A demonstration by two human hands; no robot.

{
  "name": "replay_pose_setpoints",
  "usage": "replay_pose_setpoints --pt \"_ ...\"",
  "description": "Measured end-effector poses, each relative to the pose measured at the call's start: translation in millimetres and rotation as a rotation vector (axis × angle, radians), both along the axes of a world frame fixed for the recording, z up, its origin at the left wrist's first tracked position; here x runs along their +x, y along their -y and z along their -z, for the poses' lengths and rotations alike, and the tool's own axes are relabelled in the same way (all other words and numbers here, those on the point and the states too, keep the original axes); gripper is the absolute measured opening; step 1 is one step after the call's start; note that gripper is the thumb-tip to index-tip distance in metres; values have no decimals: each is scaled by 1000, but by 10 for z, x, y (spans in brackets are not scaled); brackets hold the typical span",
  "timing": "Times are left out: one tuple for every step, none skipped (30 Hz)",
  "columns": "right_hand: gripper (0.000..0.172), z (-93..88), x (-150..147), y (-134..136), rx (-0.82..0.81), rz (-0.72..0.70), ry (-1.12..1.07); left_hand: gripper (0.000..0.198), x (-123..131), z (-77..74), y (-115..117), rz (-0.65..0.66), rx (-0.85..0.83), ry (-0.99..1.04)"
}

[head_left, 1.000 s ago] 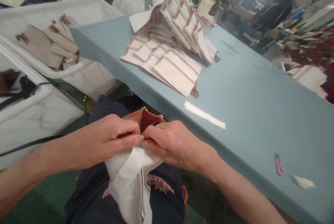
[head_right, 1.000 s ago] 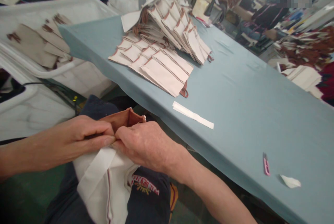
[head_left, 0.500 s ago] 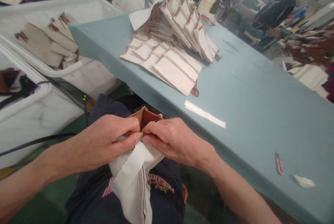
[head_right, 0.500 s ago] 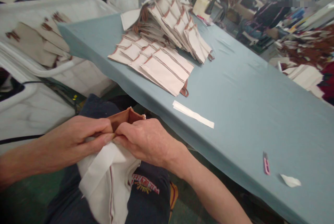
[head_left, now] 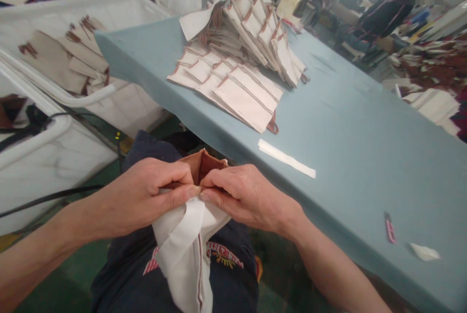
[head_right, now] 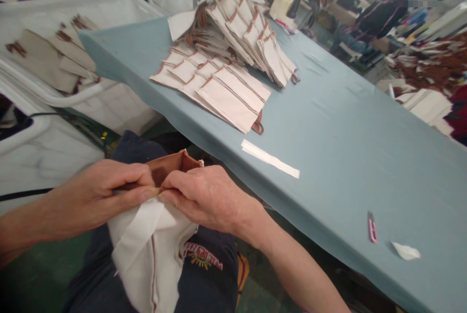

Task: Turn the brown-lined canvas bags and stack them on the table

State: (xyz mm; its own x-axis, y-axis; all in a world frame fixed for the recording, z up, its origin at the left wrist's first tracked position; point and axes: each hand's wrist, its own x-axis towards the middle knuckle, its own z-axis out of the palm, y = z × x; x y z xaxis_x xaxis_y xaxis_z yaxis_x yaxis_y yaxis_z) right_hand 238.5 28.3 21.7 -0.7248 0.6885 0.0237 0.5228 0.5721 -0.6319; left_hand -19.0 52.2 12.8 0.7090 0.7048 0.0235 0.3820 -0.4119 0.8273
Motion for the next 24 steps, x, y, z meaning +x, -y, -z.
replay_pose_setpoints --pt "23 5 1 2 4 1 4 37 -3 6 0 -18 11 -12" --pt "22 10 2 4 9 2 6 38 -3 8 0 -37 23 -22" --pt "23 16 2 5 12 3 7 40 0 6 2 -53 30 -29" --pt "23 20 3 5 13 7 4 42 6 1 5 -67 30 -34" --pt "23 24 3 4 13 11 -1 43 14 -5 9 -78 22 -34" --pt "24 27 4 3 10 15 -12 44 22 -12 12 -86 4 -32" --pt "24 30 5 0 5 18 -24 44 28 -19 15 -91 -19 -30" --pt "25 31 7 -2 -4 19 -36 45 29 -23 16 -93 -46 -28" --pt "25 31 9 -4 -15 20 -46 45 27 -26 15 -88 -74 -25" --pt "25 31 11 -6 -28 20 -53 45 18 -27 11 -80 -98 -20" --pt "25 31 14 -7 -43 20 -57 45 5 -26 7 -65 -118 -16" --pt "24 31 17 -7 -56 21 -59 44 -11 -27 2 -46 -132 -13" --pt "24 32 20 -5 -66 21 -63 44 -29 -29 -1 -25 -138 -12" --pt "24 33 23 -2 -70 21 -68 43 -47 -35 -2 -7 -139 -16" --pt "23 35 25 2 -70 18 -72 42 -63 -44 0 11 -137 -23" --pt "23 38 25 6 -67 16 -76 41 -77 -57 6 19 -135 -35" --pt "23 43 25 10 -64 13 -79 40 -86 -72 15 21 -132 -46" --pt "23 48 24 13 -64 10 -82 39 -93 -87 28 14 -126 -56" --pt "23 53 22 15 -68 8 -83 38 -96 -99 41 2 -115 -64" --pt "23 59 19 16 -72 8 -83 37 -97 -107 55 -15 -100 -70" --pt "23 64 17 16 -74 8 -83 38 -96 -110 66 -33 -85 -73" --pt "23 69 14 15 -74 11 -84 38 -95 -106 74 -49 -73 -72" --pt "23 72 12 15 -71 12 -86 39 -92 -97 78 -61 -68 -65" --pt "23 74 11 14 -67 14 -89 39 -90 -84 76 -71 -73 -59"
